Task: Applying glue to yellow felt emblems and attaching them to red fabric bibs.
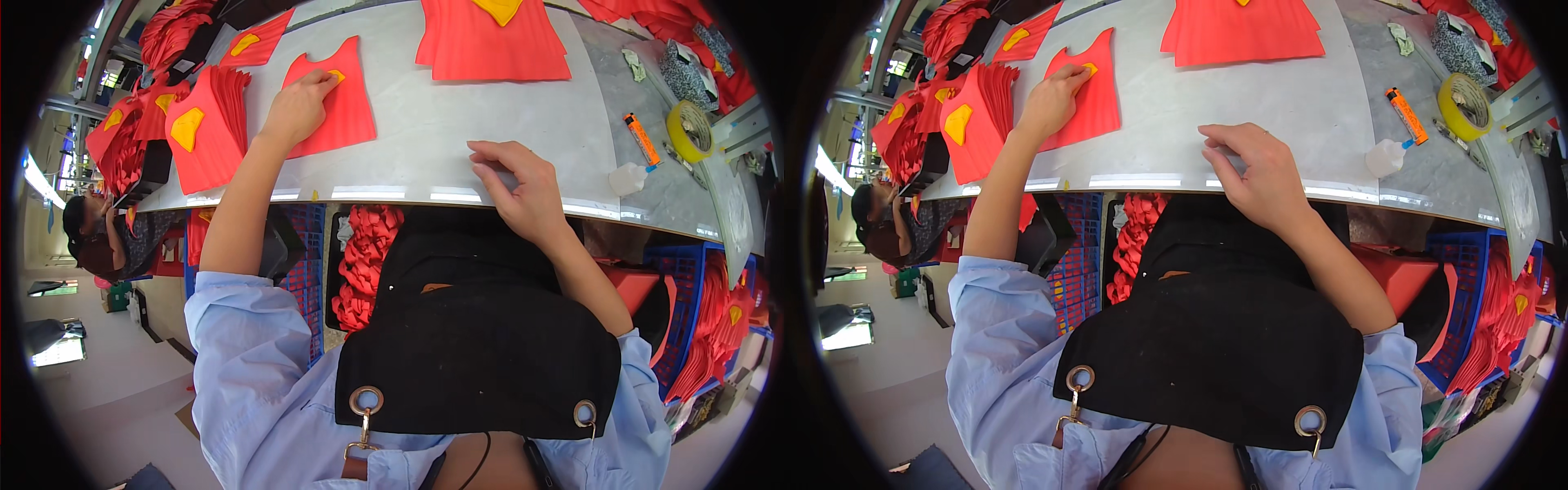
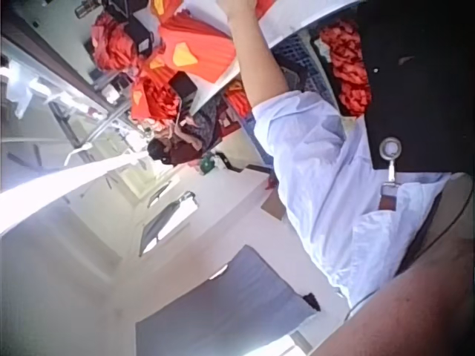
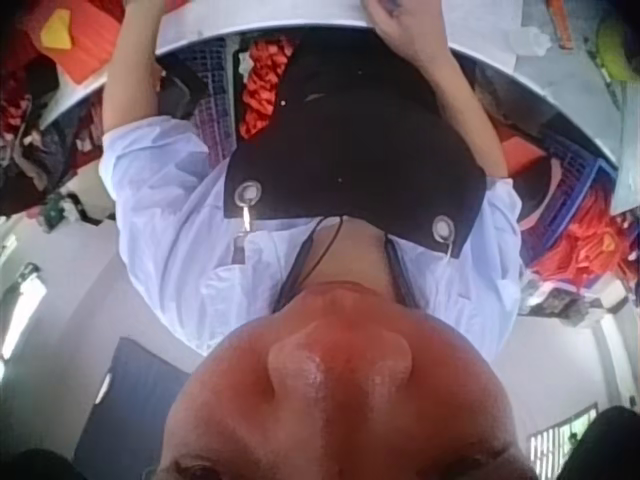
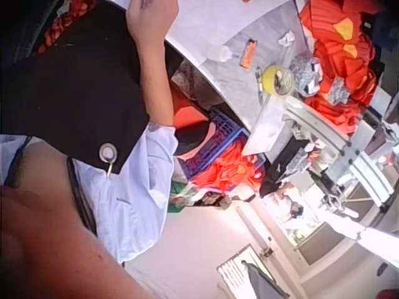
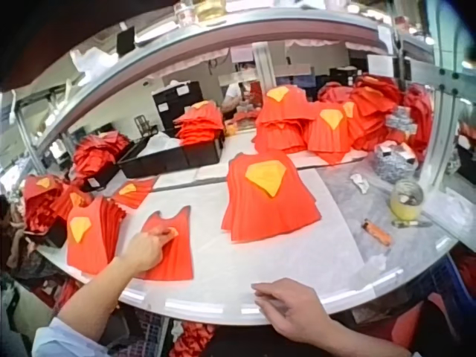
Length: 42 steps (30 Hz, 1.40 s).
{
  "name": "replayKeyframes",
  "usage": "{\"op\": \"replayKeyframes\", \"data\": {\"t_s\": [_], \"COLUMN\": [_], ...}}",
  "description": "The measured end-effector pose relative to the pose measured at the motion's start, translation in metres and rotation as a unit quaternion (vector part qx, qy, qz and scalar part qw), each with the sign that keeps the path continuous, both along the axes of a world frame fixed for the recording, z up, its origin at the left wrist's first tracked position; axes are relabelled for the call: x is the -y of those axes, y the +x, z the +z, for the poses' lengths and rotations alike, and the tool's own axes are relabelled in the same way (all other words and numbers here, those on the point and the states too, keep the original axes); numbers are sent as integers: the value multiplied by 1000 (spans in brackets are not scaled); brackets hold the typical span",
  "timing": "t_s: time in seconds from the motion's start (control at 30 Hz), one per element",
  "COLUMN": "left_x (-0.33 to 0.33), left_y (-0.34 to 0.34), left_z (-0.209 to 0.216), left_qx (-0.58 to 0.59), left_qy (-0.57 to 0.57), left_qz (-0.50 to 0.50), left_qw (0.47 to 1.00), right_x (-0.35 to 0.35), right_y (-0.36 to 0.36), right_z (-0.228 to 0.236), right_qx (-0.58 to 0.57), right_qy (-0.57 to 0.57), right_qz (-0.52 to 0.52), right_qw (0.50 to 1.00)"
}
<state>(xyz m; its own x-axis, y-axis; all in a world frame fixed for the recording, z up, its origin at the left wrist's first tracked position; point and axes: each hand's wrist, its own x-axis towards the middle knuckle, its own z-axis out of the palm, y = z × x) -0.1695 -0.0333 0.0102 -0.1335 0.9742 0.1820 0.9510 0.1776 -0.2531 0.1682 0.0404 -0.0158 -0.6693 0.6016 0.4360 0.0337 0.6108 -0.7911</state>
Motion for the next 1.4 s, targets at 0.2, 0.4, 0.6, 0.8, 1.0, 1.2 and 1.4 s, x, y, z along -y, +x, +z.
{"op": "replayKeyframes", "data": {"t_s": [0.2,0.4,0.6,0.8,1.0,1.2,1.4], "left_x": [1,3,4,4,5,6,7], "left_y": [-2,-8,-4,-2,-2,-2,-5], "left_z": [4,4,9,16,17,17,14], "left_qx": [41,109,124,154,143,140,137], "left_qy": [12,35,37,18,19,28,36], "left_qz": [-5,-6,-4,6,3,1,-4], "left_qw": [999,993,992,988,990,990,990], "right_x": [0,0,-1,-2,-2,-3,-3], "right_y": [0,-1,0,0,0,0,0], "right_z": [0,0,-1,-2,-3,-4,-3], "right_qx": [4,6,2,-1,-9,-11,-3], "right_qy": [17,33,41,51,57,60,67], "right_qz": [0,-4,-3,-2,-2,-1,0], "right_qw": [1000,999,999,999,998,998,998]}}
